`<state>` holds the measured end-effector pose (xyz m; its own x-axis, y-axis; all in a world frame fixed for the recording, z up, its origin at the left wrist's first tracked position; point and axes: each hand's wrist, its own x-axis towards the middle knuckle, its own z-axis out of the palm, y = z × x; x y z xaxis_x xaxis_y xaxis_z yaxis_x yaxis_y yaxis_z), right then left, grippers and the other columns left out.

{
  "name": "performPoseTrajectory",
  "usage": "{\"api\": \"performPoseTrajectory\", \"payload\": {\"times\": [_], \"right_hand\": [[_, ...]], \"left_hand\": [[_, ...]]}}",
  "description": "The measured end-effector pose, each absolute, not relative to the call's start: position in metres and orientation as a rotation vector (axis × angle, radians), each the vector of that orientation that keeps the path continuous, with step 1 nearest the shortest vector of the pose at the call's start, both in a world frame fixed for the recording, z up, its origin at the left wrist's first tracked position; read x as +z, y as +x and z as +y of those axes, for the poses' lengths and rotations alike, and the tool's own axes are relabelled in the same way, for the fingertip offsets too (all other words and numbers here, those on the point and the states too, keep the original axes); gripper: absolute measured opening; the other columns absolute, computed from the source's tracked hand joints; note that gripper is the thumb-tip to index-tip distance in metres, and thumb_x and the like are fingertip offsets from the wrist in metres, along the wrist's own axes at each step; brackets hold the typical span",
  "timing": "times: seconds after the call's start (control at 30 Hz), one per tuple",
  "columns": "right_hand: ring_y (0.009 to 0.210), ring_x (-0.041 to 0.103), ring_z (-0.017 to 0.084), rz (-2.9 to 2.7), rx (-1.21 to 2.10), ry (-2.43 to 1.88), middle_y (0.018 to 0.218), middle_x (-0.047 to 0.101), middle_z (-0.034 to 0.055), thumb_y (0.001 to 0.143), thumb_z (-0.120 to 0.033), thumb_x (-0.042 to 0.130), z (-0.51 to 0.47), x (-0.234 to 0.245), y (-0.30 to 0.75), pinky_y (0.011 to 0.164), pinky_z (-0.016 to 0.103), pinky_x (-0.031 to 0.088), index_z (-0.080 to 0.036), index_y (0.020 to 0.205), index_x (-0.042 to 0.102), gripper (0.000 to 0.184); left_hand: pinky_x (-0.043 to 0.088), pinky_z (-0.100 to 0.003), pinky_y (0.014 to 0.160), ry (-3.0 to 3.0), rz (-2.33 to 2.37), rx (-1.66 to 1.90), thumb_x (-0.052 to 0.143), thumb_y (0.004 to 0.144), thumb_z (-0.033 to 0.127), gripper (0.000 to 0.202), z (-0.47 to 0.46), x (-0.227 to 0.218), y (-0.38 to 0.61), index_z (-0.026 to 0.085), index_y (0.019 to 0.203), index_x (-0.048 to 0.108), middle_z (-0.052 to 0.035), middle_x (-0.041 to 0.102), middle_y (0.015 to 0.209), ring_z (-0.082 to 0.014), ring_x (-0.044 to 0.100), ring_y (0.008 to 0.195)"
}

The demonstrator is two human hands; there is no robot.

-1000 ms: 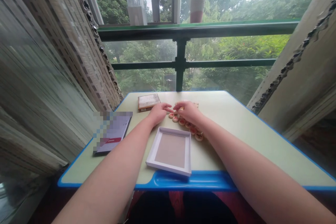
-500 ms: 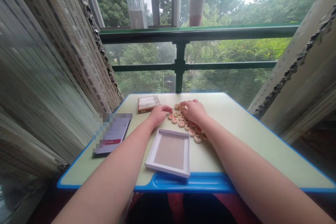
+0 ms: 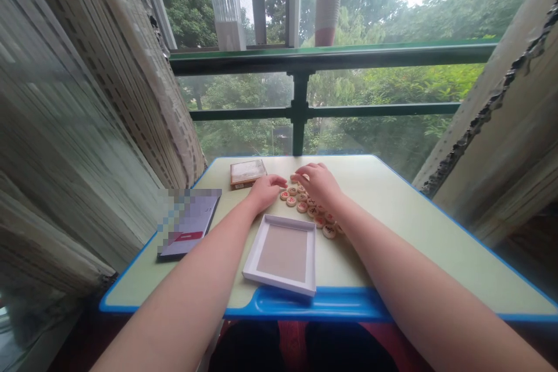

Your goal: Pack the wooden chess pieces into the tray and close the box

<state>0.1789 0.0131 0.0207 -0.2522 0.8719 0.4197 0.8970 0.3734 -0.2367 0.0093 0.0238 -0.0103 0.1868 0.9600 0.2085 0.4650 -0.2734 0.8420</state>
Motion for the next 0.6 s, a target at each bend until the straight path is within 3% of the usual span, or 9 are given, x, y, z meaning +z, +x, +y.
{"api": "performPoseTrajectory", "payload": {"times": [0.37,0.6], "right_hand": [[0.09,0.049,0.023,-2.134,0.201,-1.506,0.087,0.07,0.0033,0.084,-0.035,0.049,0.011,0.0162,0.1695,0.075,0.029,0.035,-0.022,0.092,0.07,0.026],[0.076,0.057,0.015,-2.088,0.267,-1.489,0.084,0.07,0.0036,0.085,-0.028,0.045,0.0087,0.0195,0.1699,0.069,0.024,0.037,-0.02,0.088,0.07,0.026]], "left_hand": [[0.046,-0.031,0.08,1.836,1.326,1.089,0.056,0.069,0.022,0.02,0.0201,-0.0078,0.0101,0.014,0.082,0.069,-0.0063,0.07,0.086,-0.0183,0.062,0.082],[0.046,-0.031,0.078,1.705,1.203,1.148,0.064,0.067,0.035,0.026,0.0169,-0.0026,0.0097,0.013,0.079,0.068,-0.0084,0.07,0.081,-0.0187,0.063,0.078]]}}
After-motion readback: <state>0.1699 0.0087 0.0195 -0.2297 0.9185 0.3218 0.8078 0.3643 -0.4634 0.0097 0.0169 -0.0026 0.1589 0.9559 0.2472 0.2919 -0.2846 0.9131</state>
